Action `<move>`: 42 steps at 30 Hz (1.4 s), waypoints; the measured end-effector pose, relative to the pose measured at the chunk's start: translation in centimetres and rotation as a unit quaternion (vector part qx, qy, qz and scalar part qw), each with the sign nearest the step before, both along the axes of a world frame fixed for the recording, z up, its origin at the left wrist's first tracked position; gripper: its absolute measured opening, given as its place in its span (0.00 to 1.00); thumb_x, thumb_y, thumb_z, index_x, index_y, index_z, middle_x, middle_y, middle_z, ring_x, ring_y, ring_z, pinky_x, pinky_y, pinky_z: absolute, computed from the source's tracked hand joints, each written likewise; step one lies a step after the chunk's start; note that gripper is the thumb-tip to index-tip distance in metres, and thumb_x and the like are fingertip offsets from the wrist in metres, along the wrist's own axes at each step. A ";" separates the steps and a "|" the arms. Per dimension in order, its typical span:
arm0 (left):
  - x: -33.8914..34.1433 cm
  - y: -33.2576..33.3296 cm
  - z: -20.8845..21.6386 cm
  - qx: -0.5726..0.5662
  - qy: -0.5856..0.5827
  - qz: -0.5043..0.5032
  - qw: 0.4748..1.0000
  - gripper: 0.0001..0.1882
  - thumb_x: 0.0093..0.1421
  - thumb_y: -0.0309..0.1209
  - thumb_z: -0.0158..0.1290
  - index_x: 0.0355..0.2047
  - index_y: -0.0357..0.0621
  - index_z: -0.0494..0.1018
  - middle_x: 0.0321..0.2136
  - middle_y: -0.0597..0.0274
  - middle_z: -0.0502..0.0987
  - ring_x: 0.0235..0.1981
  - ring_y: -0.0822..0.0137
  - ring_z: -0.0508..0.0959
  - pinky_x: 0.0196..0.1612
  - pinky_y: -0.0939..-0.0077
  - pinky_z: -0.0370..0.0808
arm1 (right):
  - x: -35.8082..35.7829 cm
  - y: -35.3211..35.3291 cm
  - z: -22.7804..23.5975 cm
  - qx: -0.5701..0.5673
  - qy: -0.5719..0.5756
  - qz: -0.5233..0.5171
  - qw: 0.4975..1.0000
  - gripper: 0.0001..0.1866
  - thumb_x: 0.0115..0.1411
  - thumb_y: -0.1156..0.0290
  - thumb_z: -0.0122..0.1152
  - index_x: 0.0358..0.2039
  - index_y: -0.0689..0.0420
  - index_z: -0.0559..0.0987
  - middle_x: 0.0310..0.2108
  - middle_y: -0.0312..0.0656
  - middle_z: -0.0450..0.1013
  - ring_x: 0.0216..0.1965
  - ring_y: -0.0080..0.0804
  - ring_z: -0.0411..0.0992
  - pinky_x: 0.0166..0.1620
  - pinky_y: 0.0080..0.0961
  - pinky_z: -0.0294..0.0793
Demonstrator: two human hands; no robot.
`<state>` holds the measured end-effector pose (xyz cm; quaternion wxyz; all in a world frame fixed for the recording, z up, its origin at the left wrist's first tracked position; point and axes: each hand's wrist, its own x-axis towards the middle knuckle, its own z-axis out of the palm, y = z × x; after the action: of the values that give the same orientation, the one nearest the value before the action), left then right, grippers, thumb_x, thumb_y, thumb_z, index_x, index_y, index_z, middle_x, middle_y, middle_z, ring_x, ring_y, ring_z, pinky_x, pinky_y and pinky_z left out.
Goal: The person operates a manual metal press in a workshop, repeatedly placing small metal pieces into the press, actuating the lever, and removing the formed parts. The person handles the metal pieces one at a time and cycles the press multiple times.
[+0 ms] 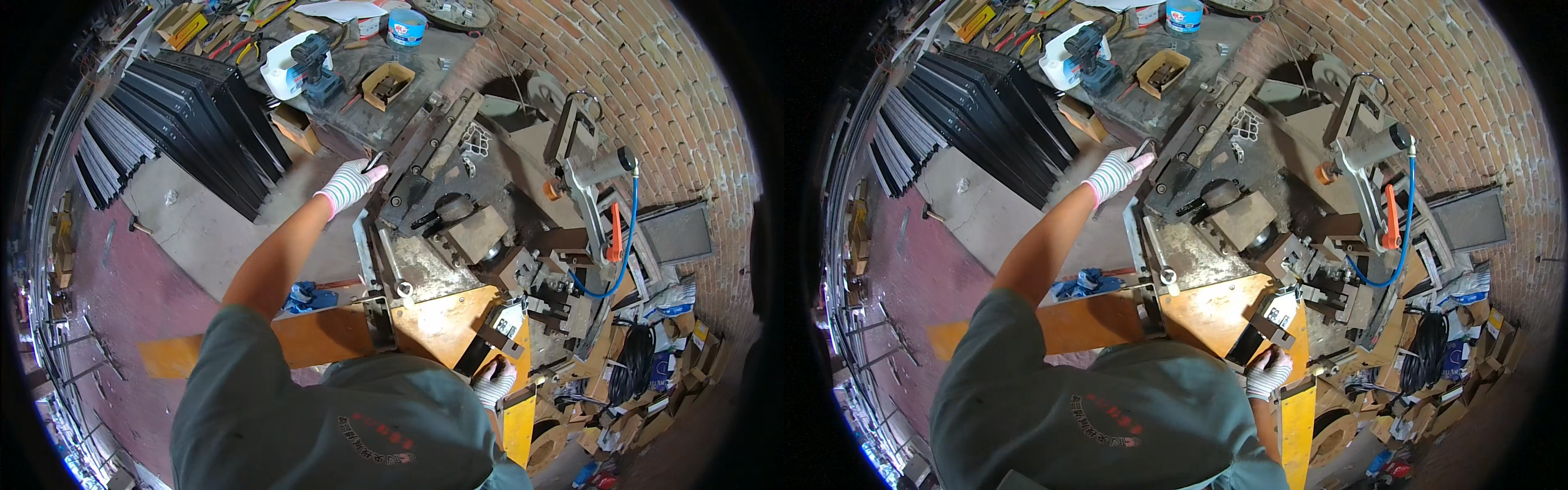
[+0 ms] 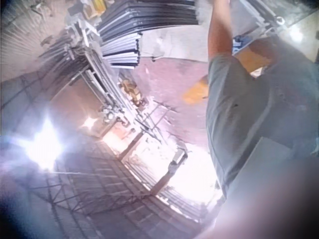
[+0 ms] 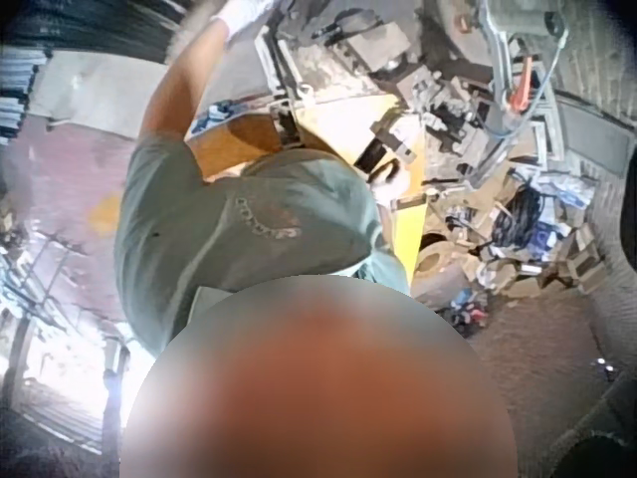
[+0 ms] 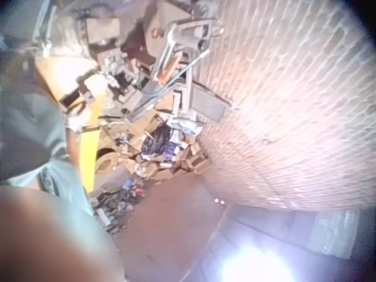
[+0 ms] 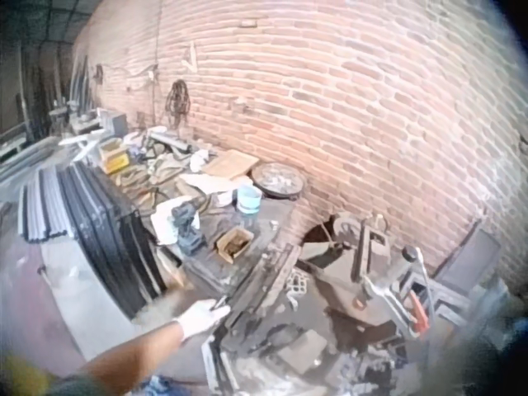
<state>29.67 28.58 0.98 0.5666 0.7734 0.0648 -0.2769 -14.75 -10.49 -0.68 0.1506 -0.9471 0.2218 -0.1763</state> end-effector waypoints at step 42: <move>2.8 0.2 1.9 0.084 0.171 0.012 0.982 0.29 0.74 0.53 0.39 0.42 0.39 0.78 0.20 0.59 0.70 0.14 0.57 0.70 0.27 0.59 0.78 | 0.4 0.4 0.3 -0.022 -0.005 -0.008 1.000 0.10 0.58 0.74 0.59 0.41 0.57 0.79 0.34 0.50 0.74 0.38 0.51 0.71 0.45 0.45 0.70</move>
<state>32.50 28.79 2.93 0.4832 0.7590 0.1927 -0.3916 -14.36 -10.13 -0.40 0.1293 -0.9476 0.2246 -0.1868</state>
